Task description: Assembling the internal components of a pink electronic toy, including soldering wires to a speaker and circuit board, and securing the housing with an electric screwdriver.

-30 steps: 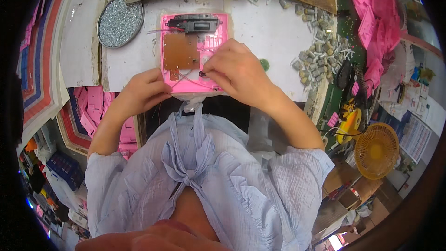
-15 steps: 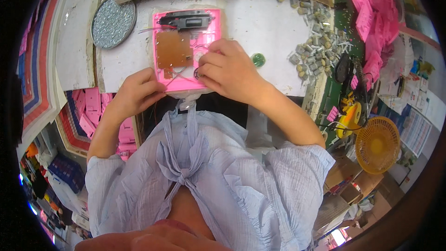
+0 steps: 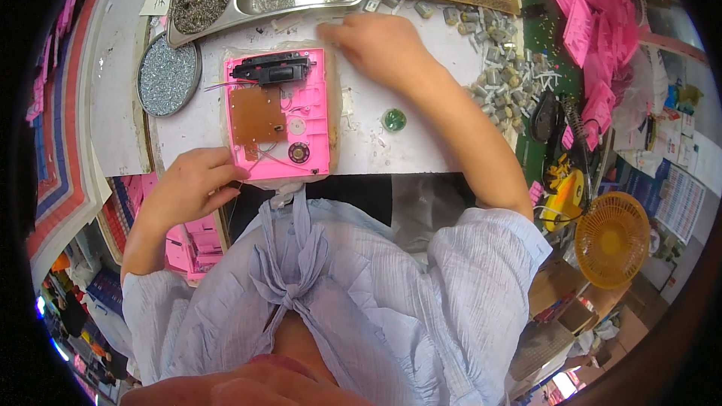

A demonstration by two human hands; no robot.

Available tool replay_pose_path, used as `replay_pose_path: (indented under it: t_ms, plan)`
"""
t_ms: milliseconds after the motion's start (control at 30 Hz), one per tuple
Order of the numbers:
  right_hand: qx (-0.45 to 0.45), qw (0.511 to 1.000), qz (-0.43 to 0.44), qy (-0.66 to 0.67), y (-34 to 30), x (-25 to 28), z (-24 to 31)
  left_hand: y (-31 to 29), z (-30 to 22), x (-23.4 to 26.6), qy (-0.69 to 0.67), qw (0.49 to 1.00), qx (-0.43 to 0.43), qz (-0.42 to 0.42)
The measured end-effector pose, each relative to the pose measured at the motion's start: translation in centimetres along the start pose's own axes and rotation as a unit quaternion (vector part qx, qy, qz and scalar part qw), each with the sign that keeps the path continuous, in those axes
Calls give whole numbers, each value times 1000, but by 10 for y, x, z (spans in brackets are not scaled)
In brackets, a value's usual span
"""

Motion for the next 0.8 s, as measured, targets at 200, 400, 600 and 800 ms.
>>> replay_pose_path:
  t_ms: [200,400,600,800]
  plan:
    - [28,990,76,-115,-3,-13,1,68,26,75,59,990,-48,-116]
    - [-10,996,-38,-83,-43,35,-10,190,87,84,244,936,-73,-244]
    - [-112,990,-83,-18,-90,71,-16,233,95,62,363,931,-48,8]
    - [-144,981,-124,44,-109,84,-1,233,83,71,325,942,-75,-45]
Point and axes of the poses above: each hand's wrist, its own y-axis towards the middle knuckle, its own x-axis out of the back of the hand, z = x × y, the point moved 9 cm from there along y, towards the middle knuckle, and after that the axes turned 4 degrees about -x, right-handed, at the moved point
